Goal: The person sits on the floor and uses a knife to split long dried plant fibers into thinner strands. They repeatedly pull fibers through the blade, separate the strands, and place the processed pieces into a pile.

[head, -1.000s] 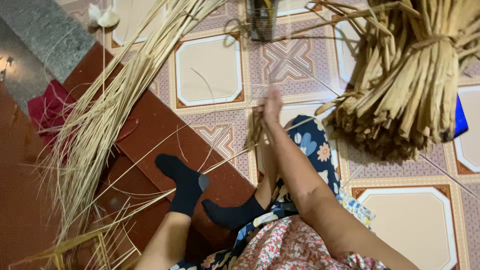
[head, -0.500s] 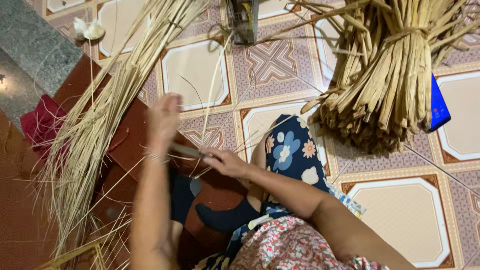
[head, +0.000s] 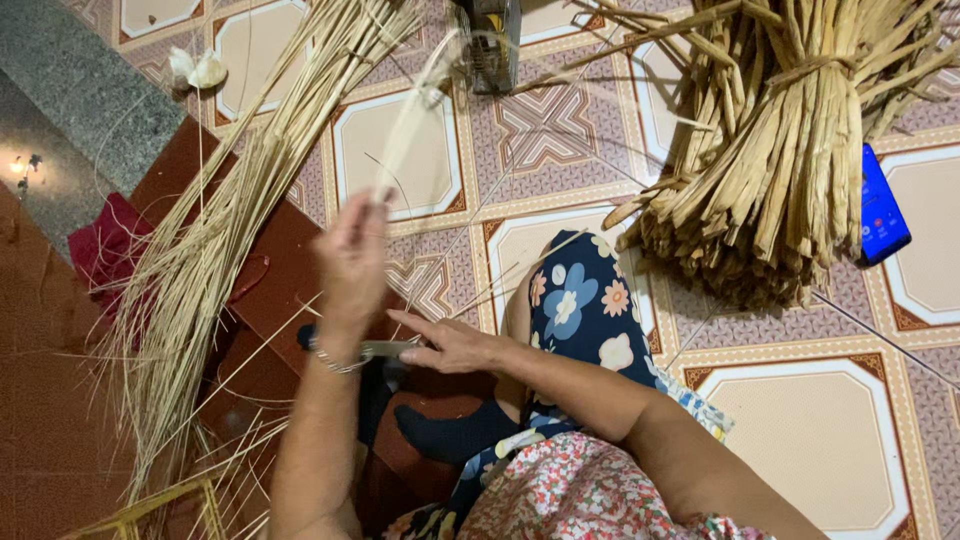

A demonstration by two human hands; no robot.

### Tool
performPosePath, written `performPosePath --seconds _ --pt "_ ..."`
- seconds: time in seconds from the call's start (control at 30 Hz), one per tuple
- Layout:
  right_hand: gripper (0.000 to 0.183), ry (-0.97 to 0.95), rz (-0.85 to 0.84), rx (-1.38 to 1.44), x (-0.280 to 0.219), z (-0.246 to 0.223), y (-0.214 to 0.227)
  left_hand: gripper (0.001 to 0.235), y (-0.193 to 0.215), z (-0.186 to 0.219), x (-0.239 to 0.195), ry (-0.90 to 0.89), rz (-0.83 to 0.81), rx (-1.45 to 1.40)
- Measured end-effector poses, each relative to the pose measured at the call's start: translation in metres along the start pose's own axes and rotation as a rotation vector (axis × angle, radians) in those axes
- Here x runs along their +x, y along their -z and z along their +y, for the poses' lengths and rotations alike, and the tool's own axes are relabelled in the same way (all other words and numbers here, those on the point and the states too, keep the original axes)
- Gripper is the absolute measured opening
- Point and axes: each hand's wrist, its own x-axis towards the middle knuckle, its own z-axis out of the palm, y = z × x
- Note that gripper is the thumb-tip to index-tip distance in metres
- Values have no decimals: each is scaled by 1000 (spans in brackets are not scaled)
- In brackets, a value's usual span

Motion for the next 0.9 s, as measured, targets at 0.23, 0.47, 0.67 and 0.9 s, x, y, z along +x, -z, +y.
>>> performPosePath --seconds 0.23,0.47,0.67,0.9 --pt "87 -345 -399 823 -19 -40 78 18 87 62 -10 -635 183 566" --pt "93 172 -314 1509 -27 -78 133 16 112 42 -52 -461 -201 674" --pt "80 136 -138 1686 -6 -73 137 16 162 -17 -93 -44 -527 718" --pt "61 -3 49 1523 10 -60 153 22 236 -100 -126 690 -350 903"
